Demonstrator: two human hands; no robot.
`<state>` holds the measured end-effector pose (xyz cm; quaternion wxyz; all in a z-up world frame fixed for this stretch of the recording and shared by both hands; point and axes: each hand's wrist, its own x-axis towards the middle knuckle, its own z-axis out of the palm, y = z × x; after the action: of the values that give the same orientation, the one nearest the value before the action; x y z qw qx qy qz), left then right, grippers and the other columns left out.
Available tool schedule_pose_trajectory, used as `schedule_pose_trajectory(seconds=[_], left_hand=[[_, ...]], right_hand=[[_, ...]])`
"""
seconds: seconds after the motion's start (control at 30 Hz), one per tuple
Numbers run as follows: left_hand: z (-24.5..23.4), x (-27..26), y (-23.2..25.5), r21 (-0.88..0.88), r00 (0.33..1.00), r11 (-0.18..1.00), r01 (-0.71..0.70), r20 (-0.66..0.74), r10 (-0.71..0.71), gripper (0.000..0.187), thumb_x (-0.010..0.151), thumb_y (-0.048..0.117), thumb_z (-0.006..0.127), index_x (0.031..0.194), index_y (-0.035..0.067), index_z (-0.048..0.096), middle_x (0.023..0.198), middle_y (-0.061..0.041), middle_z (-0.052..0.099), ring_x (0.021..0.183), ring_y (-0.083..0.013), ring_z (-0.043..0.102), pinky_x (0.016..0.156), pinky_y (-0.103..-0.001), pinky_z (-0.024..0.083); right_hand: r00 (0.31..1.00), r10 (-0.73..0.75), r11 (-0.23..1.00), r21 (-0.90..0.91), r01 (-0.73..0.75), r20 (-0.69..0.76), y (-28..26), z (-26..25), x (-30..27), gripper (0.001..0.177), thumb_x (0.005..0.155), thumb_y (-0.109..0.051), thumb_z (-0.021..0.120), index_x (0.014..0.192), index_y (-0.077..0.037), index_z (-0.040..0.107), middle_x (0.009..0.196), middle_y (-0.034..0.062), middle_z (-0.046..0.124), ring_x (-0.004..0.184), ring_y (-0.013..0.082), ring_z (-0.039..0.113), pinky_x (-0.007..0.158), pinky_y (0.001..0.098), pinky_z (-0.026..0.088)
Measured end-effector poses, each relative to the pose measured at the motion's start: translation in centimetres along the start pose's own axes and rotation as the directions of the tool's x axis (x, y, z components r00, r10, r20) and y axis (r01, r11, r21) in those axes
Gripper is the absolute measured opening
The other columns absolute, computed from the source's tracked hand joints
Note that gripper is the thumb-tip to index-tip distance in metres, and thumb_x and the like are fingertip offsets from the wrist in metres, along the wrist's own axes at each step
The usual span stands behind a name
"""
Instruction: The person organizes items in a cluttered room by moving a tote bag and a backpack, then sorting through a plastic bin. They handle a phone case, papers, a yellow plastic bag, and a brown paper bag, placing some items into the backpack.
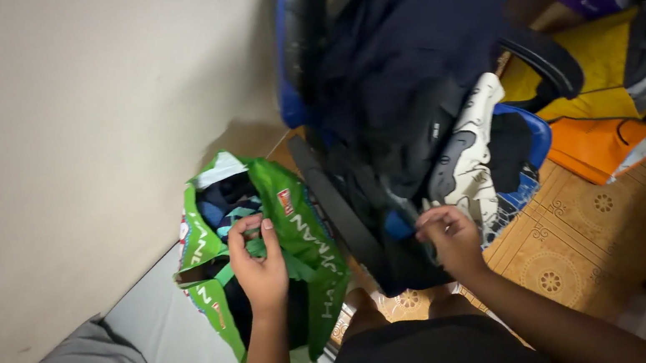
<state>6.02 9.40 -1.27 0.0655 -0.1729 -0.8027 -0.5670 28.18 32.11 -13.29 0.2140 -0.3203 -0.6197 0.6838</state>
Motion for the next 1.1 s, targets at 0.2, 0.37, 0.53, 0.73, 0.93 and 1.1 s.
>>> schedule_pose_trajectory(seconds=[0.2, 0.37, 0.53, 0.73, 0.93, 1.1], left_hand=[[5.5, -2.6, 1.8, -0.274, 0.98, 0.941, 0.198, 0.088, -0.18, 0.012, 0.101, 0.013, 0.067, 0.108, 0.004, 0.062, 0.095, 0.0, 0.066, 0.087, -0.0067, 0.059, 0.081, -0.022, 0.048], [8.7, -6.1, 3.2, -0.33, 0.972, 0.916, 0.227, 0.139, -0.19, 0.012, 0.102, 0.013, 0.066, 0.108, 0.003, 0.062, 0.094, -0.001, 0.068, 0.085, -0.0069, 0.06, 0.082, -0.023, 0.049], [13.7, -11.8, 0.1, -0.3, 0.933, 0.891, 0.342, 0.226, -0.282, 0.017, 0.101, 0.016, 0.066, 0.111, 0.002, 0.063, 0.095, -0.002, 0.069, 0.087, -0.0094, 0.063, 0.083, -0.025, 0.052], [19.5, -16.0, -0.5, -0.002, 0.856, 0.894, 0.448, 0.289, -0.429, 0.058, 0.084, 0.03, 0.082, 0.127, -0.002, 0.057, 0.115, -0.013, 0.065, 0.102, -0.0212, 0.065, 0.091, -0.034, 0.053], [22.0, -16.1, 4.2, 0.661, 0.915, 0.73, 0.174, 0.166, -0.369, 0.102, 0.068, 0.054, 0.091, 0.142, 0.0, 0.047, 0.133, -0.029, 0.05, 0.125, -0.0452, 0.049, 0.105, -0.05, 0.044], [21.9, -16.9, 3.0, 0.665, 0.827, 0.641, 0.383, 0.061, -0.559, 0.126, 0.063, 0.05, 0.092, 0.153, -0.003, 0.024, 0.138, -0.032, 0.047, 0.13, -0.0486, 0.044, 0.106, -0.052, 0.041]], right_hand=[[0.956, 0.159, 0.917, 0.397, -0.05, -0.248, -0.8, -8.1, 3.0, 0.009, 0.103, -0.012, 0.058, 0.107, -0.004, 0.061, 0.098, 0.0102, 0.07, 0.078, 0.0192, 0.069, 0.073, 0.0354, 0.06], [0.933, 0.195, 0.906, 0.421, -0.053, -0.303, 0.8, -13.1, 2.8, 0.011, 0.103, -0.012, 0.059, 0.111, -0.005, 0.06, 0.099, 0.0123, 0.07, 0.079, 0.0201, 0.068, 0.072, 0.0359, 0.057], [0.921, 0.256, 0.875, 0.476, -0.092, -0.293, 0.6, -17.6, 1.3, 0.017, 0.102, -0.018, 0.056, 0.112, -0.005, 0.061, 0.103, 0.0123, 0.071, 0.083, 0.0208, 0.068, 0.075, 0.0377, 0.058], [0.933, 0.334, 0.754, 0.633, -0.176, -0.138, -2.3, -20.5, 0.9, 0.028, 0.102, -0.022, 0.05, 0.12, -0.004, 0.06, 0.117, 0.018, 0.067, 0.095, 0.0293, 0.068, 0.085, 0.0455, 0.057], [0.957, 0.287, 0.738, 0.644, -0.201, -0.031, -3.3, -23.4, 0.5, 0.035, 0.102, -0.026, 0.046, 0.128, -0.005, 0.056, 0.126, 0.0177, 0.065, 0.103, 0.0301, 0.066, 0.092, 0.0463, 0.054], [0.928, 0.368, 0.766, 0.586, -0.265, -0.063, -2.4, -26.5, -0.5, 0.033, 0.103, -0.025, 0.047, 0.127, -0.005, 0.058, 0.124, 0.0149, 0.066, 0.104, 0.0269, 0.067, 0.094, 0.0447, 0.054]])
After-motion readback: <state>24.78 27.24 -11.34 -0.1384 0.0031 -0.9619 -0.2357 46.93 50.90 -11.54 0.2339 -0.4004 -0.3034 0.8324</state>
